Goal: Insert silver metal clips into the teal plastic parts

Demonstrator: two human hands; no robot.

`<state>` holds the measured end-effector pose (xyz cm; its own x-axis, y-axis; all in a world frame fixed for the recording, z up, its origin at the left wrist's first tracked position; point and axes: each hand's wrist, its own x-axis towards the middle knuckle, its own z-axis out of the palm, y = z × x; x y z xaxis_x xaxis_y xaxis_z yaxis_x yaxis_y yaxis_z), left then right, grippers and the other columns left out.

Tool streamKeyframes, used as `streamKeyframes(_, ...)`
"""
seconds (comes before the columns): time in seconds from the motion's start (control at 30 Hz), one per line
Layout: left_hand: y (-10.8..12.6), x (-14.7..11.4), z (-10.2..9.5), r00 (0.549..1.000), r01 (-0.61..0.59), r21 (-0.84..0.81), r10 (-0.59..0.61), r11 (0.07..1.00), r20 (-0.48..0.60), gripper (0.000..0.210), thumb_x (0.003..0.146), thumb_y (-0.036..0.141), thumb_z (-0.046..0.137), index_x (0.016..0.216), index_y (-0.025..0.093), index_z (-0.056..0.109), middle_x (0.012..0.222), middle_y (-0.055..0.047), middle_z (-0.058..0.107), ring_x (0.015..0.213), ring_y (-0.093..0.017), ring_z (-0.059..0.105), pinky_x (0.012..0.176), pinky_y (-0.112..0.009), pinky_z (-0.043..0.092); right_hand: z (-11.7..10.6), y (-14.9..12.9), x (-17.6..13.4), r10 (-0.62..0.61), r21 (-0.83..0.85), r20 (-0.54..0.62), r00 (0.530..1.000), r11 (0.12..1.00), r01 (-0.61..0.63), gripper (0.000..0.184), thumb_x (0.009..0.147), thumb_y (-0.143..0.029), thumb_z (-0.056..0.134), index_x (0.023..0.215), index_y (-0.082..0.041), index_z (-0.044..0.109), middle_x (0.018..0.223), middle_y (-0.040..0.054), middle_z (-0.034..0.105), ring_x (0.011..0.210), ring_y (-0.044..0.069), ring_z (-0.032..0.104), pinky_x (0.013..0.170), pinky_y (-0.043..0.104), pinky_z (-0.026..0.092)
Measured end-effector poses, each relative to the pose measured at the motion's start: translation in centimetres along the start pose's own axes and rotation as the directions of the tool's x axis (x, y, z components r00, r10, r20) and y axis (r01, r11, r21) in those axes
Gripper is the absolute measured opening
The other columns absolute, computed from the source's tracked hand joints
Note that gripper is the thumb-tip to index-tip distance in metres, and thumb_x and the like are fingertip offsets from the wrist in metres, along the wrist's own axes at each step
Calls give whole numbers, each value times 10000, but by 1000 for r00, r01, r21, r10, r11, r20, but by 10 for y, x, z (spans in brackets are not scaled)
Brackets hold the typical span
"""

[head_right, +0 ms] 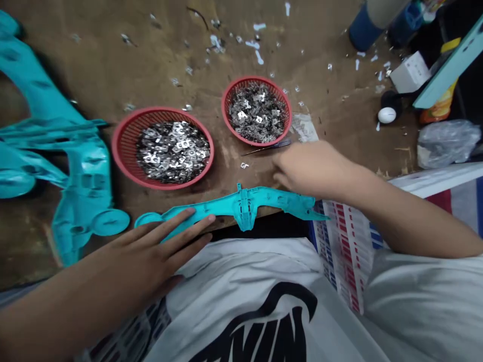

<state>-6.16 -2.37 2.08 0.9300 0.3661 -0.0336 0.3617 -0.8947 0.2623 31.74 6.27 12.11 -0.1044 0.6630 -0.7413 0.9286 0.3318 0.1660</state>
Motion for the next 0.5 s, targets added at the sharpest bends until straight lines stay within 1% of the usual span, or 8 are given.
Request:
streamKeyframes(0.03, -1, -2, -3, 1000, -12, -29, 12, 1000, 2, 752, 849, 364, 1024, 1592, 406, 917, 1914, -39, 700, 1564, -469, 825, 1053, -603, 777, -5, 8, 0, 82, -3, -36, 996, 997, -82, 340, 1180, -444, 635, 1309, -272, 898, 1057, 159, 904, 989, 420, 882, 808, 466, 617)
streamKeyframes(0.1, -7, -6, -10, 1000, -31, -75, 31, 997, 3, 792, 882, 385, 1005, 1662, 435, 875, 1934, -30, 676, 1573, -467, 823, 1106, -617, 776, -12, 21, 2, 227, -18, -91, 970, 973, -230, 343, 1178, -358, 600, 1277, -234, 905, 1156, 200, 895, 1088, 451, 884, 860, 483, 630)
streamKeyframes(0.17, -15, -10, -15, 1000, -23, -89, 23, 996, 6, 901, 900, 403, 954, 1784, 444, 784, 1966, -12, 627, 1633, -492, 792, 1124, -650, 793, -13, 32, 6, 283, -53, -62, 957, 957, -286, 341, 1188, -347, 610, 1259, -195, 906, 1208, 235, 883, 1171, 492, 881, 893, 501, 644)
streamKeyframes(0.2, -20, -11, -15, 1000, -5, -81, 5, 997, 5, 1022, 892, 408, 924, 1884, 440, 679, 1978, -15, 601, 1665, -515, 769, 1100, -673, 808, -12, 36, 9, 276, -74, -24, 961, 958, -277, 327, 1191, -356, 637, 1254, -180, 906, 1215, 245, 881, 1198, 509, 881, 908, 511, 655)
streamKeyframes(0.27, -28, -15, -14, 999, 40, -54, -39, 998, 21, 1293, 881, 416, 855, 2058, 402, 321, 1981, -65, 570, 1684, -564, 737, 996, -725, 834, -7, 40, 18, 241, -108, 82, 967, 967, -231, 284, 1179, -388, 741, 1247, -169, 907, 1235, 249, 883, 1235, 531, 882, 952, 545, 689)
streamKeyframes(0.33, -32, -18, -11, 995, 90, -31, -89, 995, 42, 1401, 917, 423, 778, 2071, 366, -13, 1926, -144, 614, 1629, -601, 756, 875, -763, 834, -1, 41, 28, 205, -111, 179, 962, 976, -188, 266, 1146, -423, 861, 1228, -176, 917, 1253, 234, 887, 1252, 536, 885, 1001, 581, 717)
streamKeyframes(0.4, -32, -19, -11, 988, 141, -25, -140, 990, 65, 1364, 979, 400, 710, 2042, 394, -146, 1848, -180, 686, 1566, -615, 783, 843, -786, 826, 5, 40, 36, 193, -112, 230, 954, 979, -171, 245, 1113, -413, 929, 1182, -178, 927, 1226, 217, 885, 1245, 531, 887, 1023, 594, 724)
streamKeyframes(0.5, -30, -20, -10, 983, 174, -22, -172, 984, 71, 1250, 1066, 336, 611, 2039, 417, -169, 1813, -192, 718, 1536, -614, 791, 842, -791, 823, 9, 39, 43, 155, -110, 220, 963, 985, -134, 135, 1100, -281, 880, 1162, -172, 932, 1199, 217, 893, 1196, 501, 891, 990, 556, 705)
